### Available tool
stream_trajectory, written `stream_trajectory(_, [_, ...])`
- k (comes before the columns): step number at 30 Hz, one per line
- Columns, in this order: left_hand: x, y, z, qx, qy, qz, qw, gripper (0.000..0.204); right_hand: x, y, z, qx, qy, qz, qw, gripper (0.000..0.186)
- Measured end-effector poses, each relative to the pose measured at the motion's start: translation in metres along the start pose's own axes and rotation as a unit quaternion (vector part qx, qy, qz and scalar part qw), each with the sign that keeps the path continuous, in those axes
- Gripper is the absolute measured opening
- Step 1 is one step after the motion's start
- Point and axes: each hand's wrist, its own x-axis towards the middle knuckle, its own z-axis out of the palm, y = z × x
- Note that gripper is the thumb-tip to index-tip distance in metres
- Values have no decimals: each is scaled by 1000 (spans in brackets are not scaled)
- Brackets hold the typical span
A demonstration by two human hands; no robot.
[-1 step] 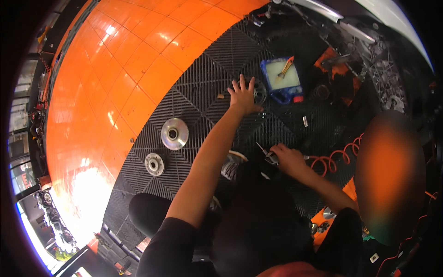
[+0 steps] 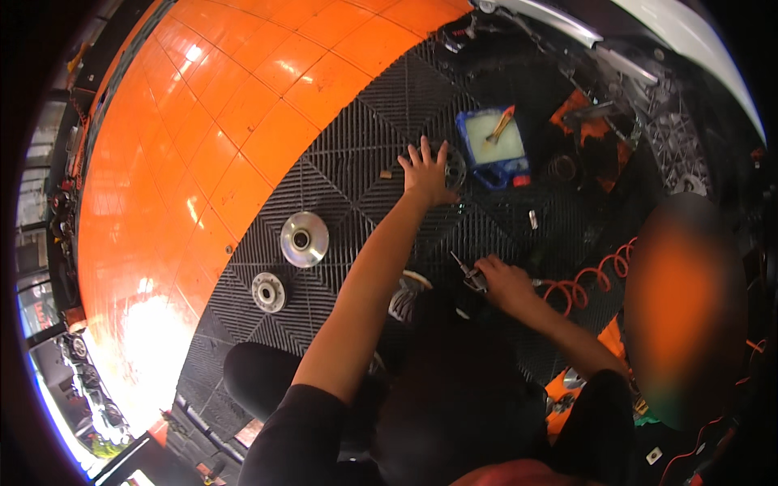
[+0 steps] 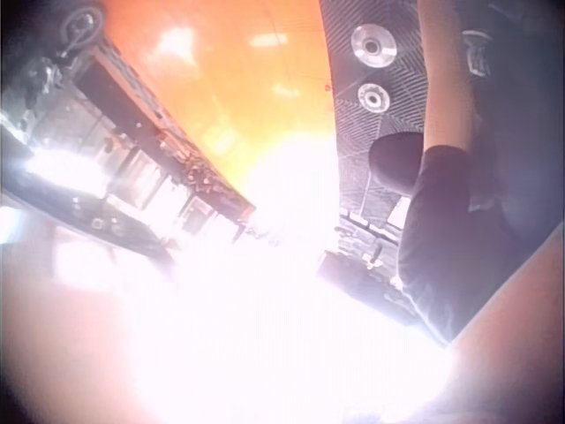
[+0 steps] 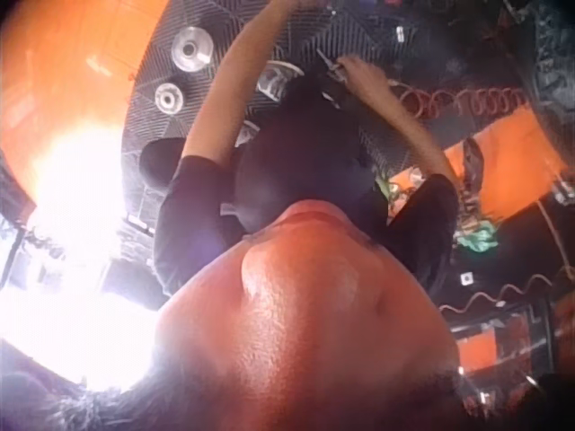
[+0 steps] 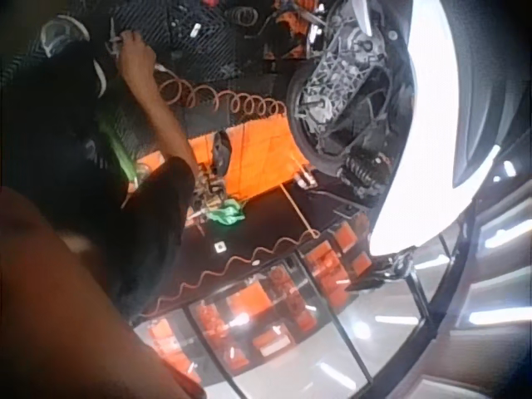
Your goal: The person sits on the floor of a workshop and uses a pneumatic screwdriver to remove screws from a scooter clutch cover and a clutch bell. The person removes the screws from the clutch cover first, then proceeds to remove the screws from the clutch bell, placing the screws on the floor mat.
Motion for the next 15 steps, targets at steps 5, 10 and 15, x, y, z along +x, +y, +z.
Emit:
stream_trajectory(5, [6,0,-6,-53,-21,-15,998,137,-7,-3,-32,21,-15,19,999,50])
stream_trajectory(10, [-38,-44,-27,-262,104,-107,954,136,8,-27,-103,66,13,10,998,49])
stream_trajectory(15, [-94,-117,-102,-356,325,-185,856,140,33,-118,-189,72,92,-81,990,44])
